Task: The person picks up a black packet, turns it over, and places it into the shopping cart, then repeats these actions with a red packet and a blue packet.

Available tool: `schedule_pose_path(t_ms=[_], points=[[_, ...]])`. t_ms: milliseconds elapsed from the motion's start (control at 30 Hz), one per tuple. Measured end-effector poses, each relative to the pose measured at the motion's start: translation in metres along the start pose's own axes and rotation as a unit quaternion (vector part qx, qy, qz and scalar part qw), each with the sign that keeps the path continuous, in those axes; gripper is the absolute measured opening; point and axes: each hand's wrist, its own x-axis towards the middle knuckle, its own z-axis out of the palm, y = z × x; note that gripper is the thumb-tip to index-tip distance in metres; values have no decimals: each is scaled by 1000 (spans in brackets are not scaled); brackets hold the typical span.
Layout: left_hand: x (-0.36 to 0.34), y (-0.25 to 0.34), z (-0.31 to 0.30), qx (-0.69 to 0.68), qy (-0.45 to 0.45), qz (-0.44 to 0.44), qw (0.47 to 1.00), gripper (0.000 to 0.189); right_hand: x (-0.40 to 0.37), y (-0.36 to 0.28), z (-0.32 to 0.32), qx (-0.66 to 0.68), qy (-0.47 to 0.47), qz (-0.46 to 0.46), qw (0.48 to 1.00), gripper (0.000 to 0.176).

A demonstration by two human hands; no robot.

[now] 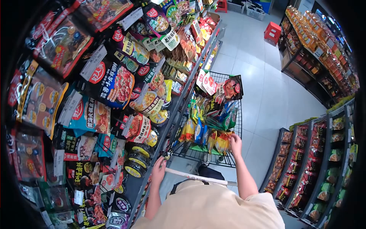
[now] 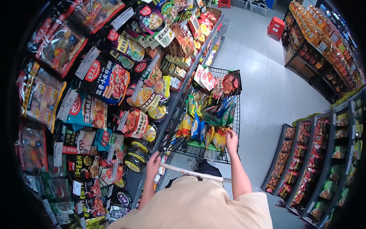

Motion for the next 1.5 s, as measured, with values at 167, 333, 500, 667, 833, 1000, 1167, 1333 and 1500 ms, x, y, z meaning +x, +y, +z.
schedule_pose_path(t_ms=[167,333,500,667,833,1000,1167,1333,1500], points=[[18,-20,4,51,-11,101,993,37,-137,-9,-42,-249,-26,-34,967,22],[17,-44,8,188,-66,168,965,40,-200,-7,-29,-362,-31,-153,919,38],[7,-48,-2,176,-89,166,966,43,-203,5,-26,-364,-9,-180,914,41],[-29,-57,-22,69,-65,142,985,42,-204,9,-22,-381,-2,-171,909,40],[-84,-95,-42,-17,-25,68,997,44,-215,-9,1,-363,-24,-186,913,44],[-133,-120,-67,13,-5,-12,1000,49,-214,-32,45,-307,-84,-244,916,40],[-149,-126,-82,-12,74,-53,996,49,-193,-72,81,-288,-123,-281,907,27],[-153,-115,-78,-83,119,-43,988,48,-193,-103,111,-243,-188,-293,905,25],[-162,-98,-82,-79,152,-34,985,48,-210,-137,135,-178,-285,-409,848,61]])
